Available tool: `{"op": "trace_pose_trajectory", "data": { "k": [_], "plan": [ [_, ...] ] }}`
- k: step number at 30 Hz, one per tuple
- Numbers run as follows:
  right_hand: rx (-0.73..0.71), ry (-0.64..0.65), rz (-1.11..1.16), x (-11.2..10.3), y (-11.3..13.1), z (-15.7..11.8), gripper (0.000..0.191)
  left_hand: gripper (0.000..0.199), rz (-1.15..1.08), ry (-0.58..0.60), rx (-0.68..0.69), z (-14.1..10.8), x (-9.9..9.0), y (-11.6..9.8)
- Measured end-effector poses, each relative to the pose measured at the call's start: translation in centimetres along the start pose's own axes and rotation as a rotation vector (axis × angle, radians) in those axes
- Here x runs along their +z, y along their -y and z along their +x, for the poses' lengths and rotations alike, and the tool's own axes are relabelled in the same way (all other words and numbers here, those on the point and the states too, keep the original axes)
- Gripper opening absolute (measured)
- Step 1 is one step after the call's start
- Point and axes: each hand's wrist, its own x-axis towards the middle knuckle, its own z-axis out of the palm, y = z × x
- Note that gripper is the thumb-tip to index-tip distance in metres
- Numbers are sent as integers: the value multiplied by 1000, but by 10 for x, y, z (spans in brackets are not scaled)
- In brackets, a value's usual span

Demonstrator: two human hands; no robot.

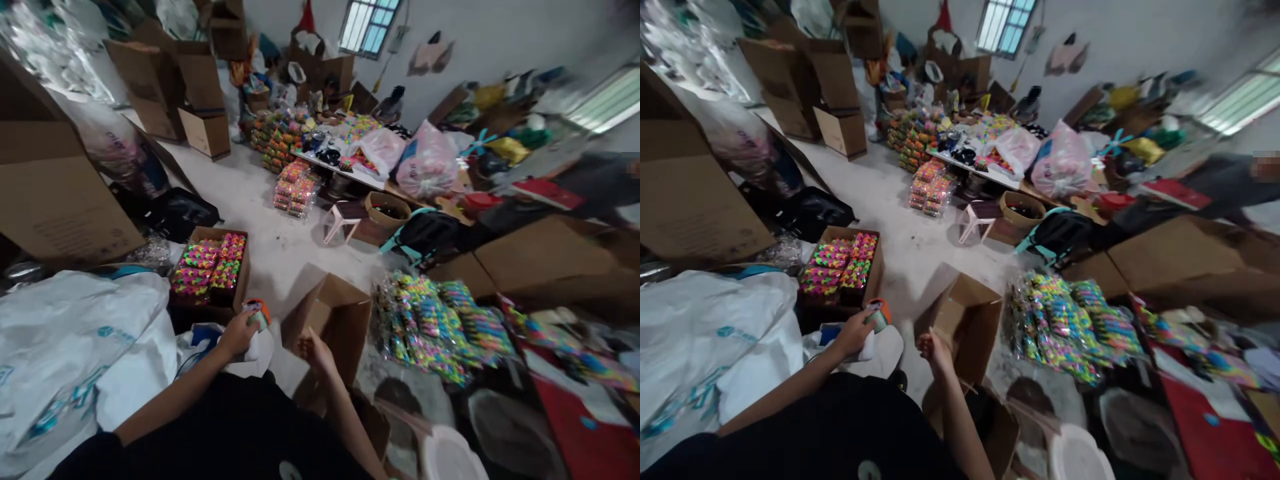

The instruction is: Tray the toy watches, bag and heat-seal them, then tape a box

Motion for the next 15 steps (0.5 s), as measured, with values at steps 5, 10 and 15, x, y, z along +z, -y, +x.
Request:
{"op": "trace_pose_trajectory", "data": {
  "k": [5, 10, 15],
  "plan": [
    [352, 329, 75, 116, 104, 164, 62, 43, 40, 73, 87, 161, 2, -30],
    [172, 244, 280, 173, 217, 300, 39, 38, 4, 293, 168, 350, -36, -82],
    [15, 177, 234, 256, 346, 398, 47, 45, -121, 381, 164, 507, -123, -123]
  ]
}}
